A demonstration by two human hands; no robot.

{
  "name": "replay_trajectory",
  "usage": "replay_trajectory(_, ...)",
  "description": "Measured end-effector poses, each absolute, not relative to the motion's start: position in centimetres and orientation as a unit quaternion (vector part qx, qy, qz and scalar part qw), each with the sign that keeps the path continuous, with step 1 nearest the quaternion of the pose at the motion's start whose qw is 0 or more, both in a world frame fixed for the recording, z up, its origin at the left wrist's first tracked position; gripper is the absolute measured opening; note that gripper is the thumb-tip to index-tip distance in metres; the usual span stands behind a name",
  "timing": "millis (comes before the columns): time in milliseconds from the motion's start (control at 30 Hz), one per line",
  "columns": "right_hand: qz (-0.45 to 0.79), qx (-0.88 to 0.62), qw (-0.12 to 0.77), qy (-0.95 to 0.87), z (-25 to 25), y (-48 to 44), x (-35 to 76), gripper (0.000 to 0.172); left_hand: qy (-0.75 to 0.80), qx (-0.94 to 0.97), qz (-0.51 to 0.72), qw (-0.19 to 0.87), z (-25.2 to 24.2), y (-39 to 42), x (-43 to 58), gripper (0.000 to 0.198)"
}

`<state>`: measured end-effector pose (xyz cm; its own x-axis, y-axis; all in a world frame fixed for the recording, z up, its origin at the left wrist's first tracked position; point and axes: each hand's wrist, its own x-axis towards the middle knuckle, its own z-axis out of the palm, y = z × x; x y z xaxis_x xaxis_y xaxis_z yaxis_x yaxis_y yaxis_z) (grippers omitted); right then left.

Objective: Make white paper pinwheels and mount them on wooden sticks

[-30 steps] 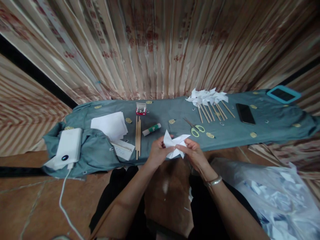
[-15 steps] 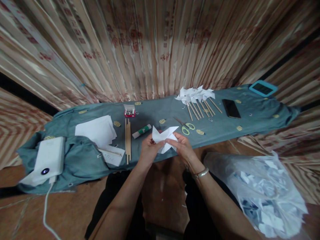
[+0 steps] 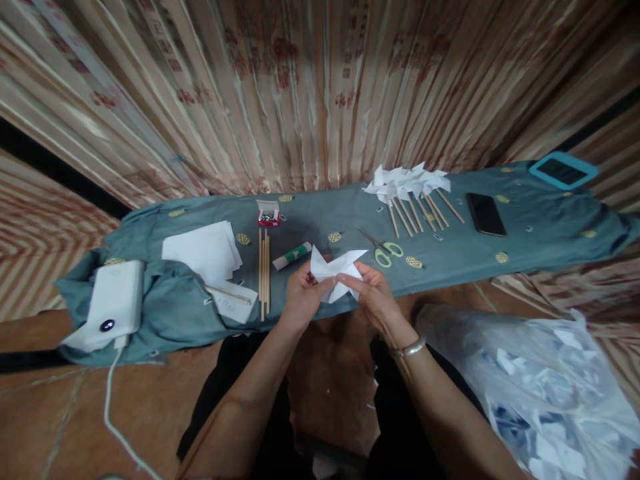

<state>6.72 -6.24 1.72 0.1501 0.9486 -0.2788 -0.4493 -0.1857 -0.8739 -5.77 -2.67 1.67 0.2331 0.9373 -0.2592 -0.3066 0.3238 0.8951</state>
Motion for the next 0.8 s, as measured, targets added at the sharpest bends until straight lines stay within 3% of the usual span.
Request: replay_trajectory(800,0.618,-0.505,0.53,-0.286,0.9,-5.5,5.8,0.036,0.397,0.386,0.448,0.702,-0.2,-2.5,-7.7,0.053)
